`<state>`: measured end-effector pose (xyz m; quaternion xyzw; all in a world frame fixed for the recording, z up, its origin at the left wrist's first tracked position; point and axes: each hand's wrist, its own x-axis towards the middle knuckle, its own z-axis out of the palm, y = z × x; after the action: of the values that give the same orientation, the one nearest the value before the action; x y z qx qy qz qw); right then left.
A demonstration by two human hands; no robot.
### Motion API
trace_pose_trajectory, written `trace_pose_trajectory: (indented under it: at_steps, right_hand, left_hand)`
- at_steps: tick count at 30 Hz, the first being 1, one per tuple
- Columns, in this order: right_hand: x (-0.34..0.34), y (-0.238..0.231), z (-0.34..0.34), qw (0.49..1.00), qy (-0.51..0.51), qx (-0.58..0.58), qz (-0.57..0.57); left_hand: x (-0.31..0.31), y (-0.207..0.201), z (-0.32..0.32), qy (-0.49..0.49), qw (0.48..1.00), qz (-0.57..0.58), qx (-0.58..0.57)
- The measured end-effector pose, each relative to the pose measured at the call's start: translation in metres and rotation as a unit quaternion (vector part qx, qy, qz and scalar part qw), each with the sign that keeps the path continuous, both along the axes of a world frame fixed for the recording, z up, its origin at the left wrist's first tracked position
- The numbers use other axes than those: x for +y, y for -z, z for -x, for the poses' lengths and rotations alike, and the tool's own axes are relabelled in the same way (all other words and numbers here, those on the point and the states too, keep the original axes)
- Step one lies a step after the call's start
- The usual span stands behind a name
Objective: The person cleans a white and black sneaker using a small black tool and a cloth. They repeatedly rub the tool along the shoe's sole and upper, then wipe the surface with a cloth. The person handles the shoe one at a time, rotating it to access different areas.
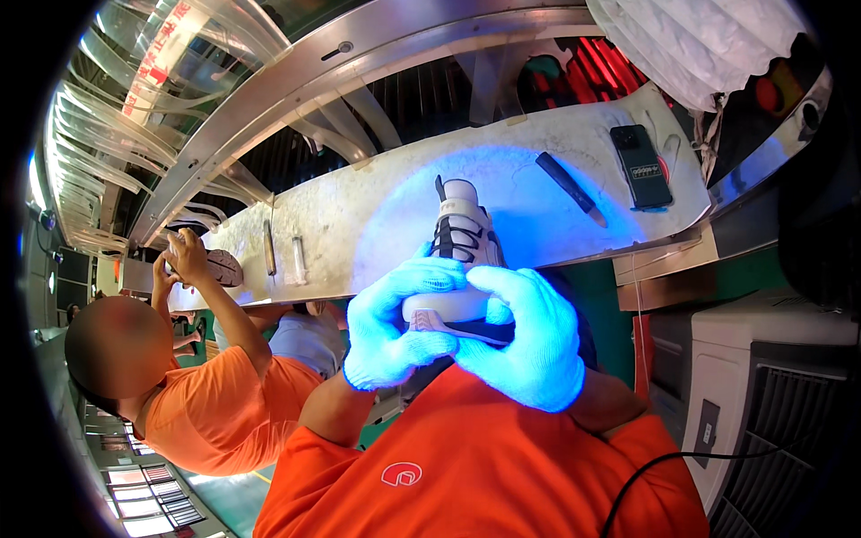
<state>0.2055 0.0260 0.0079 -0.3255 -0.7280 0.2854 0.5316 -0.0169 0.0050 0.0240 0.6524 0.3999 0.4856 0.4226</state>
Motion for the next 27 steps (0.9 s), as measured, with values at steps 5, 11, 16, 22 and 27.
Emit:
trace_pose_trajectory:
  at_steps: [5, 11, 16, 22, 27]
  right_hand:
    - [0.009, 0.01, 0.005, 0.999, 0.004, 0.013, -0.041]
    - [0.013, 0.016, 0.009, 1.0, -0.018, 0.017, -0.017]
    - [0.017, 0.021, 0.02, 0.999, -0.001, 0.035, -0.023]
    - [0.021, 0.028, 0.031, 0.998, -0.003, 0.021, -0.052]
    - [0.024, 0.028, 0.042, 0.998, 0.002, 0.044, -0.054]
  left_hand:
    - [0.001, 0.006, 0.005, -0.003, 0.999, 0.014, -0.029]
    - [0.003, 0.006, 0.014, 0.013, 0.999, 0.021, -0.032]
    - [0.0, -0.004, 0.013, -0.01, 0.993, 0.088, -0.077]
    - [0.003, -0.025, 0.012, -0.048, 0.977, 0.196, -0.064]
    - [0.006, -0.03, 0.014, -0.07, 0.975, 0.208, -0.038]
